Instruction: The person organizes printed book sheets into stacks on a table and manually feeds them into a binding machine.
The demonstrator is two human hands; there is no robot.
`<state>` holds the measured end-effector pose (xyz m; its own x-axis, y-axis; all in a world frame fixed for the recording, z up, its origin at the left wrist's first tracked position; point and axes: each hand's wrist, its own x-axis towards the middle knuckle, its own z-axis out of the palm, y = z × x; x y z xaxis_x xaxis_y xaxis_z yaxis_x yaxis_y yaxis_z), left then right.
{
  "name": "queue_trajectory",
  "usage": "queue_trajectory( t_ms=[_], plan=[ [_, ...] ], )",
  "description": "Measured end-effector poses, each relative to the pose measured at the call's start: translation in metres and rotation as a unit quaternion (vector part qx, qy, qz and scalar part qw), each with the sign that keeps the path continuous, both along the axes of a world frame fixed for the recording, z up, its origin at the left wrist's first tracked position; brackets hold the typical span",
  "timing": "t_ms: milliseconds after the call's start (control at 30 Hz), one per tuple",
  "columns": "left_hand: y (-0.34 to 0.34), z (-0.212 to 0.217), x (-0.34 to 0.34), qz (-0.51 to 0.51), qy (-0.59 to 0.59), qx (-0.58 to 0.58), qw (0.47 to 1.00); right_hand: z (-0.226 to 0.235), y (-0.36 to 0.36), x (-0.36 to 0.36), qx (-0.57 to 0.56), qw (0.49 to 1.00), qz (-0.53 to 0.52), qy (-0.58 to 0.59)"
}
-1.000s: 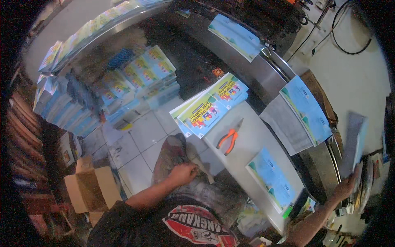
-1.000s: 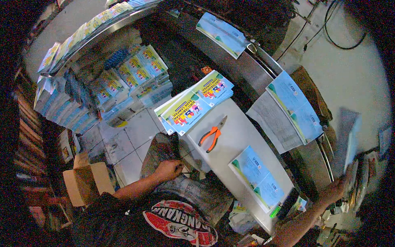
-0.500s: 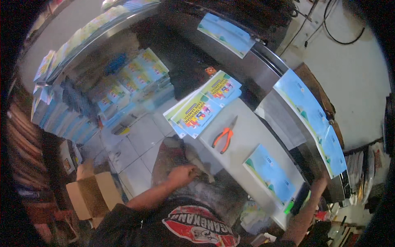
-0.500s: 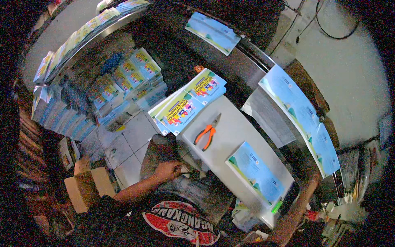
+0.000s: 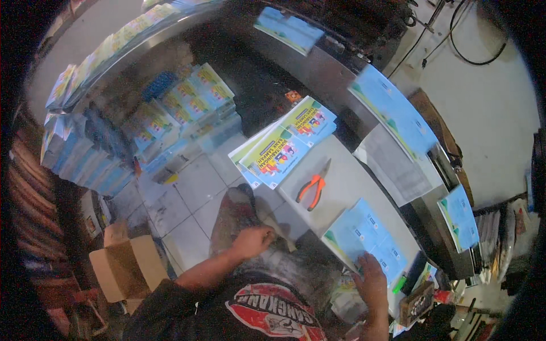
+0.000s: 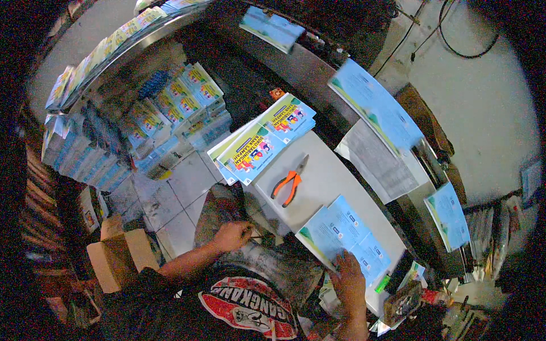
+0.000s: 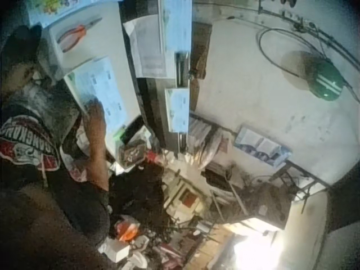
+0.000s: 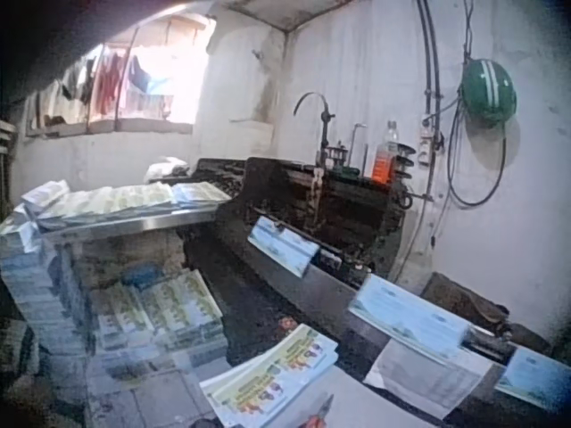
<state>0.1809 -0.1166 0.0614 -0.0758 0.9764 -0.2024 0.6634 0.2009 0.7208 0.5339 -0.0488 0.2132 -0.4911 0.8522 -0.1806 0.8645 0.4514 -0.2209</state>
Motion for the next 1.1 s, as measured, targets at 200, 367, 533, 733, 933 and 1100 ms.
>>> queue_trajectory(
  t_ms=[200, 367, 533, 733, 933, 1100],
  plan=[
    [-0.002, -0.006, -0.004, 0.017, 0.034, 0.000, 0.999, 0.057, 0.057, 0.021, -0.017, 0.983, -0.183, 0.021],
    [0.004, -0.006, -0.005, 0.018, 0.023, -0.016, 0.999, 0.103, 0.150, 0.176, 0.365, 0.882, -0.266, 0.132],
    [0.004, -0.004, -0.004, 0.013, 0.044, -0.012, 0.999, 0.118, 0.206, 0.202, 0.490, 0.841, -0.184, 0.135],
    [0.005, -0.020, -0.004, -0.004, 0.042, -0.010, 0.999, 0.037, 0.202, 0.241, 0.386, 0.905, -0.174, -0.043],
    [0.010, -0.007, 0.000, -0.021, 0.058, -0.039, 0.997, 0.001, 0.159, 0.217, 0.265, 0.935, -0.229, 0.060],
    [0.003, -0.012, 0.000, -0.001, 0.028, -0.027, 0.999, -0.002, 0.071, 0.032, 0.087, 0.989, -0.114, 0.040]
  ],
)
